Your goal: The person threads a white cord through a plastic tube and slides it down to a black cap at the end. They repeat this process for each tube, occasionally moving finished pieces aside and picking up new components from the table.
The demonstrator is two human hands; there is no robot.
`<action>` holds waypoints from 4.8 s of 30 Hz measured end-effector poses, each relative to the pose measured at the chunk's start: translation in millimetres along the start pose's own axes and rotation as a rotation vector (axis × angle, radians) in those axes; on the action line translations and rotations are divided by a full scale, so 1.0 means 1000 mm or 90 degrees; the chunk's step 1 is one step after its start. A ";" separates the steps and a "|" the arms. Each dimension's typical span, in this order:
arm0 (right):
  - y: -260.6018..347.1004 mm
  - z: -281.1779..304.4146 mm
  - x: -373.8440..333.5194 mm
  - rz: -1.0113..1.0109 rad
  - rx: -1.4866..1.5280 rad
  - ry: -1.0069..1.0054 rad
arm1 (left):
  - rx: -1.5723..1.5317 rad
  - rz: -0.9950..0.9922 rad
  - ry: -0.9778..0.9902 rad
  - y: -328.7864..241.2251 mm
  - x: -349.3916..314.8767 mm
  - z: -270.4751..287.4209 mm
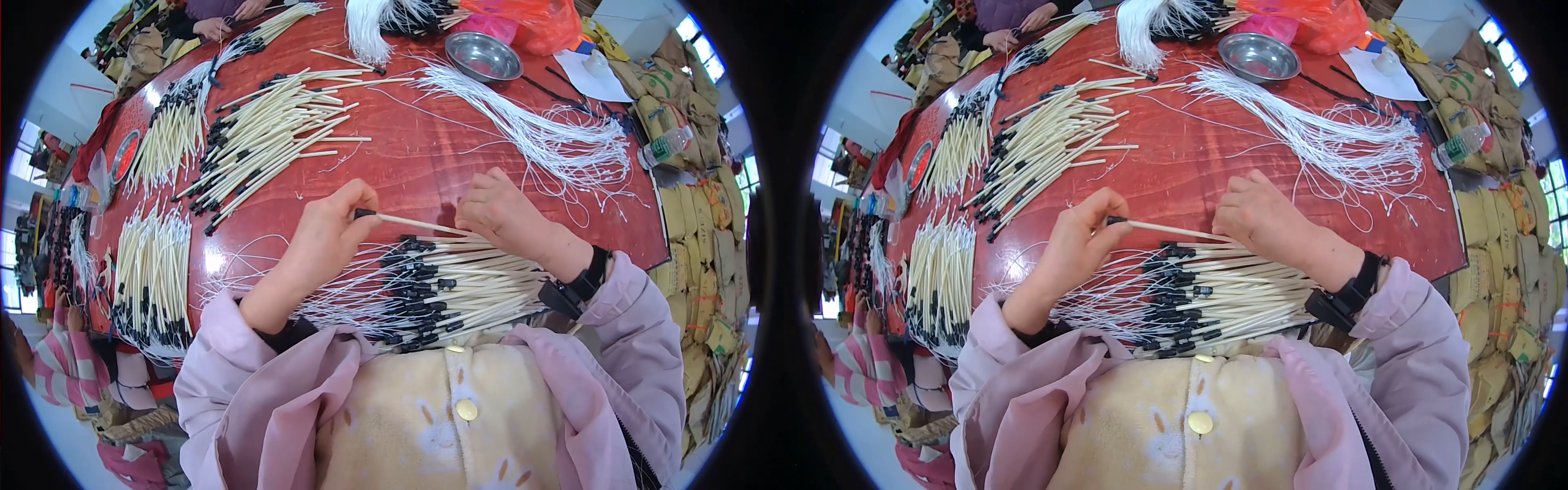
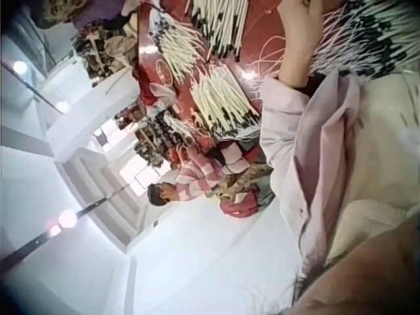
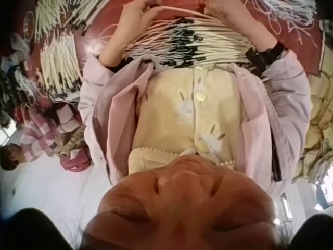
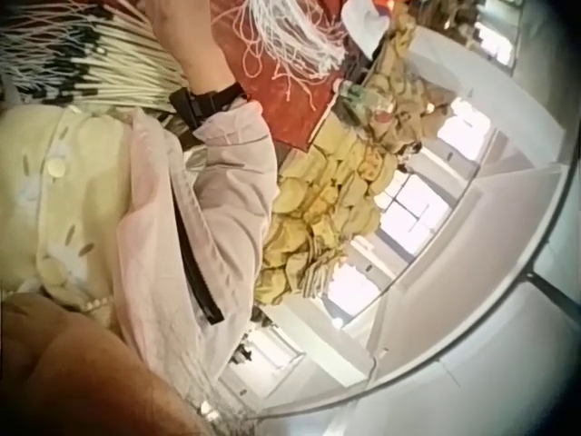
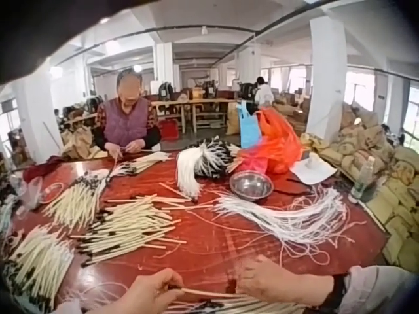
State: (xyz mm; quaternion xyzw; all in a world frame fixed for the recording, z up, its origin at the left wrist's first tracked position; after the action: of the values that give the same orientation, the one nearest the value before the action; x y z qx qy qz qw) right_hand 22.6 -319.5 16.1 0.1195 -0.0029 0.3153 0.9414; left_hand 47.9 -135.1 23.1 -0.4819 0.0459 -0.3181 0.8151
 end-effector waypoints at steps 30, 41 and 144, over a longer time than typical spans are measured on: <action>0.031 0.076 -0.083 0.013 0.209 -0.016 | 0.370 0.217 0.033 0.057 -0.221 0.177; -0.043 0.058 -0.070 -0.164 0.140 -0.125 | 0.349 -0.195 0.120 0.006 0.142 -0.100; -0.053 -0.014 -0.007 -0.166 -0.093 0.046 | 0.329 -0.136 -0.160 0.031 -0.041 0.049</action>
State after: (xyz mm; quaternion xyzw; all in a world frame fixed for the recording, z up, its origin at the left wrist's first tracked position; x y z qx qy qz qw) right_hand 47.6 -361.4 -9.4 0.0390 0.0236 0.1937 0.9800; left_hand 48.8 -64.2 14.6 -0.2966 -0.1888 -0.3410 0.8718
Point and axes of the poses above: each hand's wrist, its own x-axis towards the middle knuckle, its own z-axis out of the back of the hand, y = z × x, the point moved 10 cm from there along x, towards the middle knuckle, and after that the axes turned 15 degrees about -z, right-handed, at the moved point
